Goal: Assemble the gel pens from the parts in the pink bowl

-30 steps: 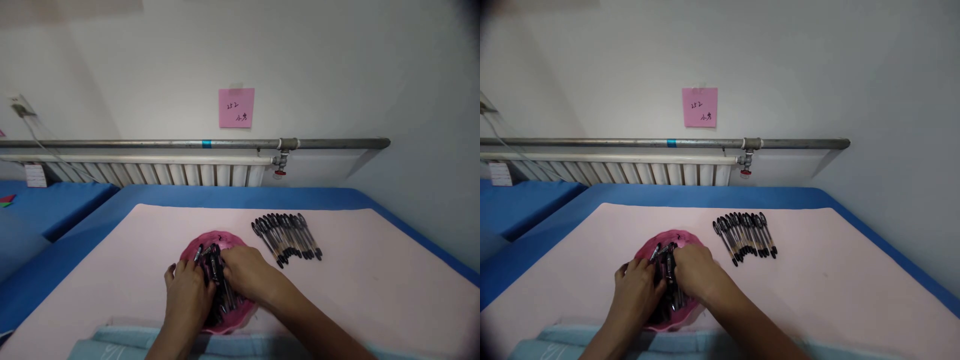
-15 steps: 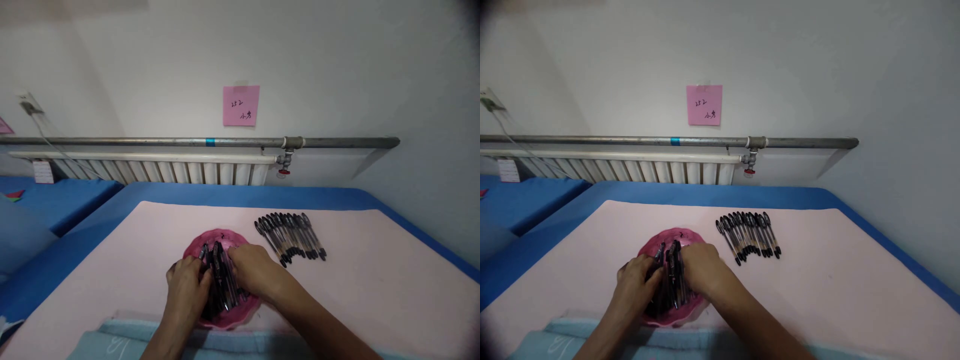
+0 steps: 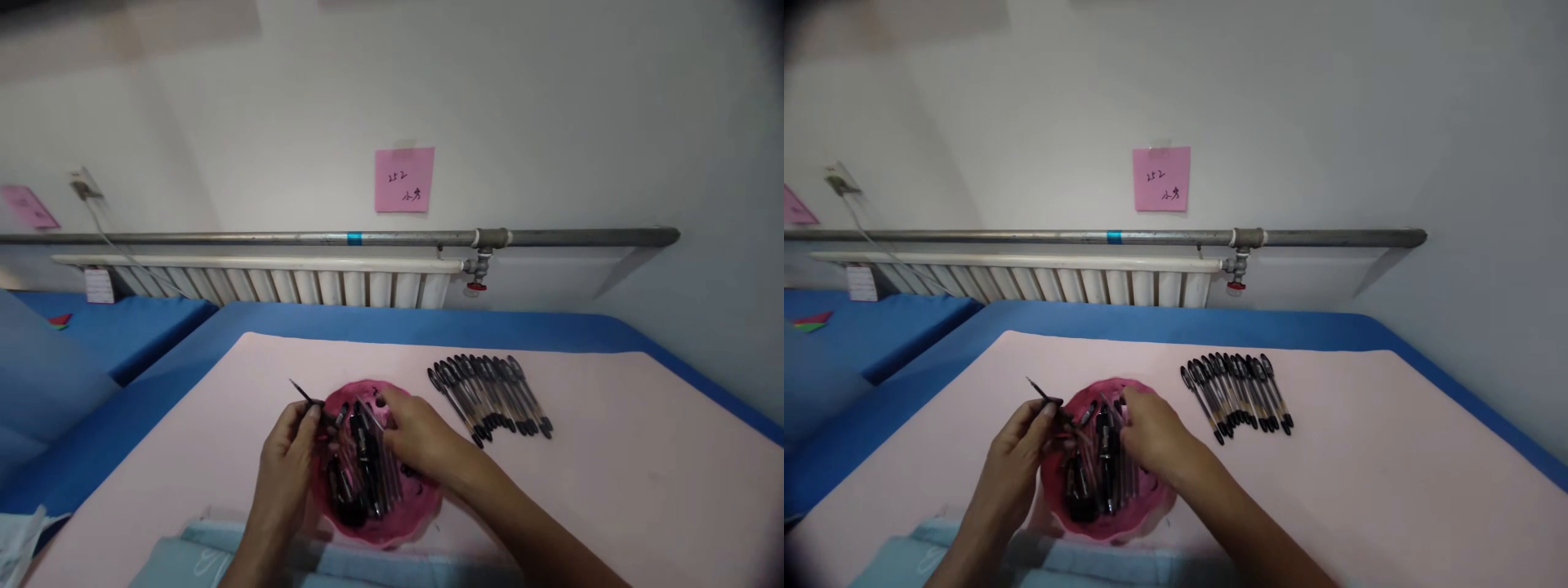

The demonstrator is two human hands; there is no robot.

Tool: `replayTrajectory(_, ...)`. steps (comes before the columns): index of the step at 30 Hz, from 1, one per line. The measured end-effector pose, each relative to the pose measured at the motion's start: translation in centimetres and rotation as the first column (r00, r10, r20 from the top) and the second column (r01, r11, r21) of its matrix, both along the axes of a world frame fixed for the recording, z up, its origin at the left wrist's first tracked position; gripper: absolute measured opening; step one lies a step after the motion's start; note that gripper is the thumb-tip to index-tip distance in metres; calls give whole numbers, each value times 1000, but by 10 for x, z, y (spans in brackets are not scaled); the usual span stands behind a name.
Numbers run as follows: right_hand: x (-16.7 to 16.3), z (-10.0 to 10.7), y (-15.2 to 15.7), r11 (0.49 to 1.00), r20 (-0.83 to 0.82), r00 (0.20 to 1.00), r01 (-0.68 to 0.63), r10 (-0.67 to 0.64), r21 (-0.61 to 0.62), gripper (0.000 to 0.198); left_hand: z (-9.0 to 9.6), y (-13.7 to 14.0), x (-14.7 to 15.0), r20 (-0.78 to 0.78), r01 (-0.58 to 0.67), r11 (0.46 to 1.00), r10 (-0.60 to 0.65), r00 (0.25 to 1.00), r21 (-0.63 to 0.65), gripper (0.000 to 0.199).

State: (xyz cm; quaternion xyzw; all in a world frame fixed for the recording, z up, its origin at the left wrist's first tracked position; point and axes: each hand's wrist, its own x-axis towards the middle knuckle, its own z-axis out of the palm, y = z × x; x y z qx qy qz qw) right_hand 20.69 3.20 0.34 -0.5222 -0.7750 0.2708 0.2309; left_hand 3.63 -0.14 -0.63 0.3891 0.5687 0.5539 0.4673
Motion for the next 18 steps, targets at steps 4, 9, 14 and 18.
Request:
replayTrajectory(4,5,11,5,985,-90,994,-69,55,-161,25,0,8,-8,343,-47,998,57,938,-38,20)
replayTrajectory(9,4,19,1,963,-176,975,-169,133,-210,29,2,12,-17,496,-144,990,131,859,-12,18)
replayTrajectory(14,2,21,0,948,-156,969,-222,190,-228,29,6,10,-13,513,-156,988,128,849,11,19)
replayTrajectory(18,2,21,1,930,-138,977,-197,161,-311,26,8,8,-10,490,-147,988,109,865,40,26)
